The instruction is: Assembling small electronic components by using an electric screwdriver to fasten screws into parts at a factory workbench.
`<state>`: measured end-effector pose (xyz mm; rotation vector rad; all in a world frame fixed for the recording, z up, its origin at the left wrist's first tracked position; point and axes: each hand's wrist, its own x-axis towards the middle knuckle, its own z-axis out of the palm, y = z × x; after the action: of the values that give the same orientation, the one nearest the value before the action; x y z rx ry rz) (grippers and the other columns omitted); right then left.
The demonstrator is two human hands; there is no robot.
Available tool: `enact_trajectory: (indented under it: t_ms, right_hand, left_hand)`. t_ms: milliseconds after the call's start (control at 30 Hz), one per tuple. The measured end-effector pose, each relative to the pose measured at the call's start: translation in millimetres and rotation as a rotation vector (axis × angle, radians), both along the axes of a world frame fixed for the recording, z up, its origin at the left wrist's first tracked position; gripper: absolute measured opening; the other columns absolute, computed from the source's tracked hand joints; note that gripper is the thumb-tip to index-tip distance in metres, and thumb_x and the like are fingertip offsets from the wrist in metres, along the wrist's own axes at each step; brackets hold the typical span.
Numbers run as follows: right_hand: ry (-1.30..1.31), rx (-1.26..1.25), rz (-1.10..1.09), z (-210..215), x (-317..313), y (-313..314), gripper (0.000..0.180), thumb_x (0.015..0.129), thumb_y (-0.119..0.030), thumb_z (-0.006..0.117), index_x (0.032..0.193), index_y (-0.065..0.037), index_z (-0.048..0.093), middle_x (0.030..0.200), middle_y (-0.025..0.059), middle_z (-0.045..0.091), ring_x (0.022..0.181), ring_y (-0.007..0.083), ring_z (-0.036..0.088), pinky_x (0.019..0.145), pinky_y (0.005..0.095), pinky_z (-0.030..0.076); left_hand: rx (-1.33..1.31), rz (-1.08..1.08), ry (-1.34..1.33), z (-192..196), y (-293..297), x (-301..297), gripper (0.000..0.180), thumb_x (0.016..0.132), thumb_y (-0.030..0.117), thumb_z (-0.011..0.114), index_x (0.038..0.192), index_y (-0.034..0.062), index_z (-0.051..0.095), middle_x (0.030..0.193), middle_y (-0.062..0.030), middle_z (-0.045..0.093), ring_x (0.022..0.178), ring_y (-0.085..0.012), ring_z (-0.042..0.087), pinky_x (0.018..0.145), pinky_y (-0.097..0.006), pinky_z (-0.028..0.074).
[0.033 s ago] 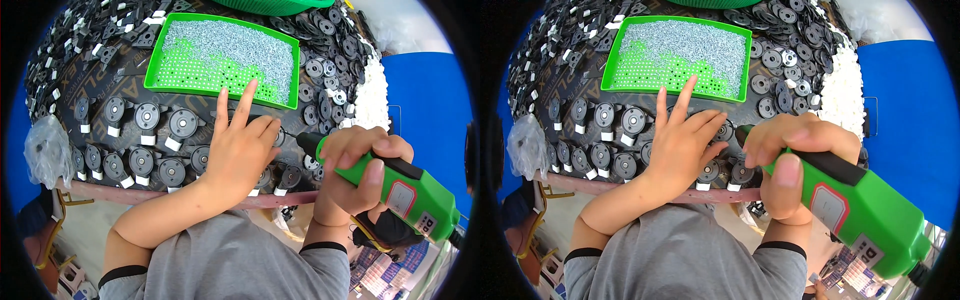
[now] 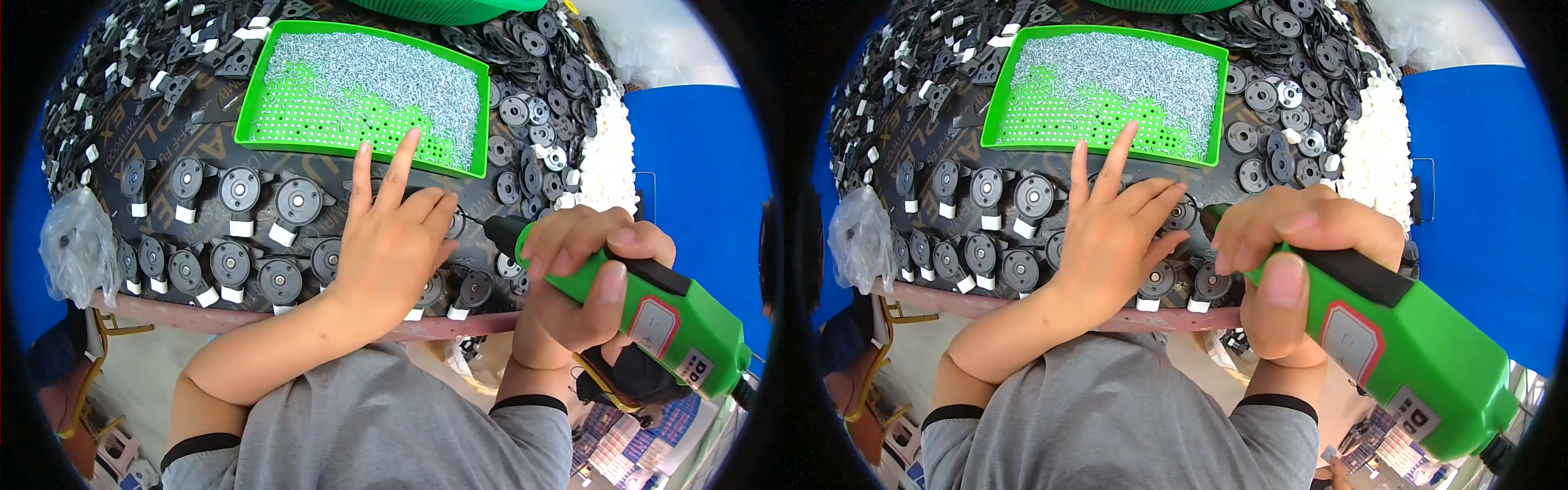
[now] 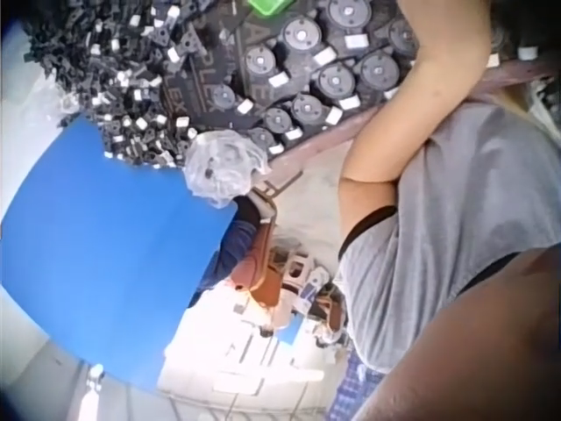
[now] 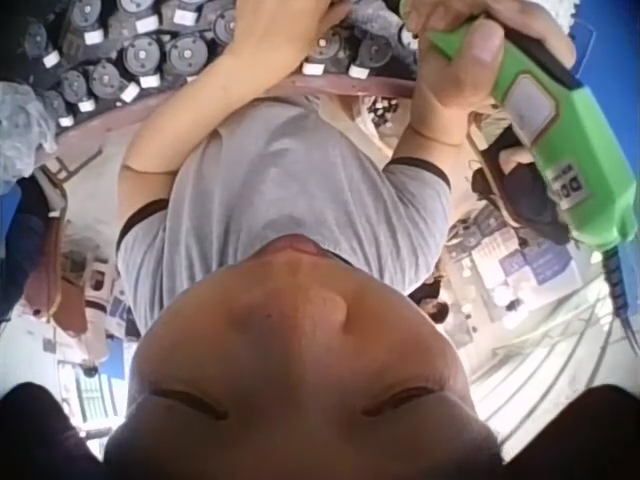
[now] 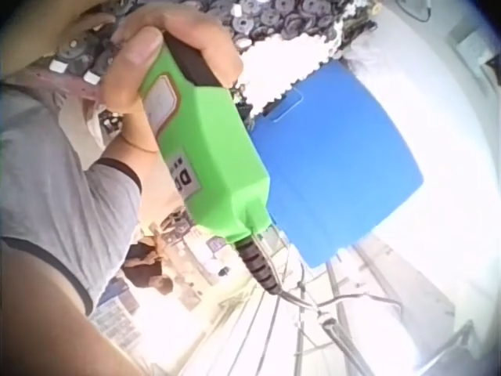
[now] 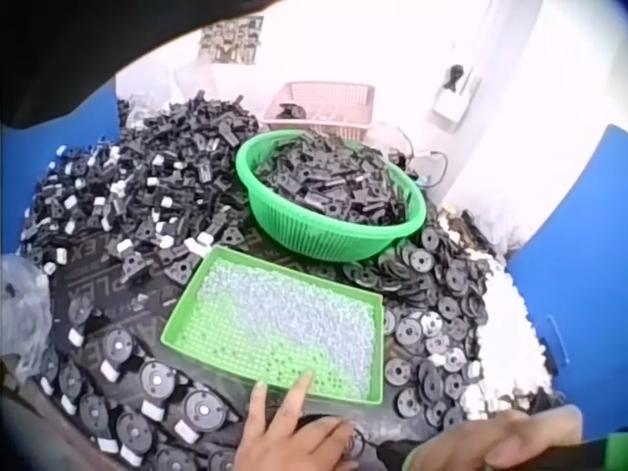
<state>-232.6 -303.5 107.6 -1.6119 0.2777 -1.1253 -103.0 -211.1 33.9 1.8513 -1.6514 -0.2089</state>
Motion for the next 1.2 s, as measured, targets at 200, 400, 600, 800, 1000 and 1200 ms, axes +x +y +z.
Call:
enact_trajectory:
  t_ms: [200,400,600,800,1000,1200]
  right_hand:
    - [0.002,0.004,0.011,-6,-1,-4,0.034,0.094,-0.02,0.069,0.113,-0.007,0.042,0.072,0.0116,0.057,0.059,0.02,0.056,0.059,0.0385,0.052]
    - [0.095,-0.081,0.021,-4,4,-11,0.027,0.094,-0.019,0.061,0.109,-0.007,0.043,0.069,0.0093,0.054,0.055,0.0185,0.053,0.055,0.0358,0.049]
    - [0.213,-0.062,0.108,3,15,-15,0.025,0.096,-0.025,0.059,0.104,-0.008,0.043,0.067,0.0062,0.048,0.051,0.0176,0.049,0.049,0.0337,0.044]
    - [0.183,0.011,-0.027,-1,21,-8,0.026,0.097,-0.026,0.061,0.109,-0.009,0.045,0.068,0.0059,0.049,0.052,0.0179,0.049,0.049,0.0341,0.043]
    - [-0.05,0.029,0.046,14,30,-32,0.03,0.102,-0.031,0.043,0.121,-0.01,0.052,0.07,0.0064,0.049,0.053,0.0191,0.048,0.053,0.0371,0.044]
    - [-0.061,-0.076,0.13,-29,58,-58,0.018,0.097,-0.013,0.055,0.113,-0.007,0.048,0.069,0.0099,0.052,0.05,0.0197,0.05,0.048,0.0352,0.047]
  left_hand:
    - [-0.001,0.014,0.013,-1,-1,4,0.045,0.074,0.023,0.082,0.117,0.0105,0.071,0.113,-0.0033,0.068,0.145,-0.0363,0.035,0.117,-0.069,0.013]
    - [0.008,0.035,0.01,-1,-4,4,0.046,0.073,0.024,0.083,0.115,0.0115,0.072,0.111,-0.0036,0.07,0.144,-0.0349,0.036,0.118,-0.067,0.012]
    - [0.017,0.032,0.025,0,-4,7,0.044,0.073,0.027,0.082,0.113,0.0099,0.072,0.108,-0.0051,0.071,0.144,-0.0344,0.038,0.118,-0.066,0.012]
    - [0.024,0.047,-0.016,-1,-4,6,0.043,0.071,0.026,0.081,0.107,0.0051,0.072,0.1,-0.0069,0.069,0.141,-0.033,0.041,0.118,-0.065,0.017]
    - [0.01,0.038,-0.033,3,-3,2,0.044,0.075,0.031,0.079,0.109,0.0041,0.071,0.111,-0.0081,0.07,0.143,-0.0337,0.038,0.117,-0.066,0.016]
    - [0.082,0.042,-0.063,8,3,9,0.047,0.079,0.035,0.075,0.112,0.0031,0.071,0.117,-0.0084,0.069,0.145,-0.0361,0.036,0.116,-0.068,0.013]
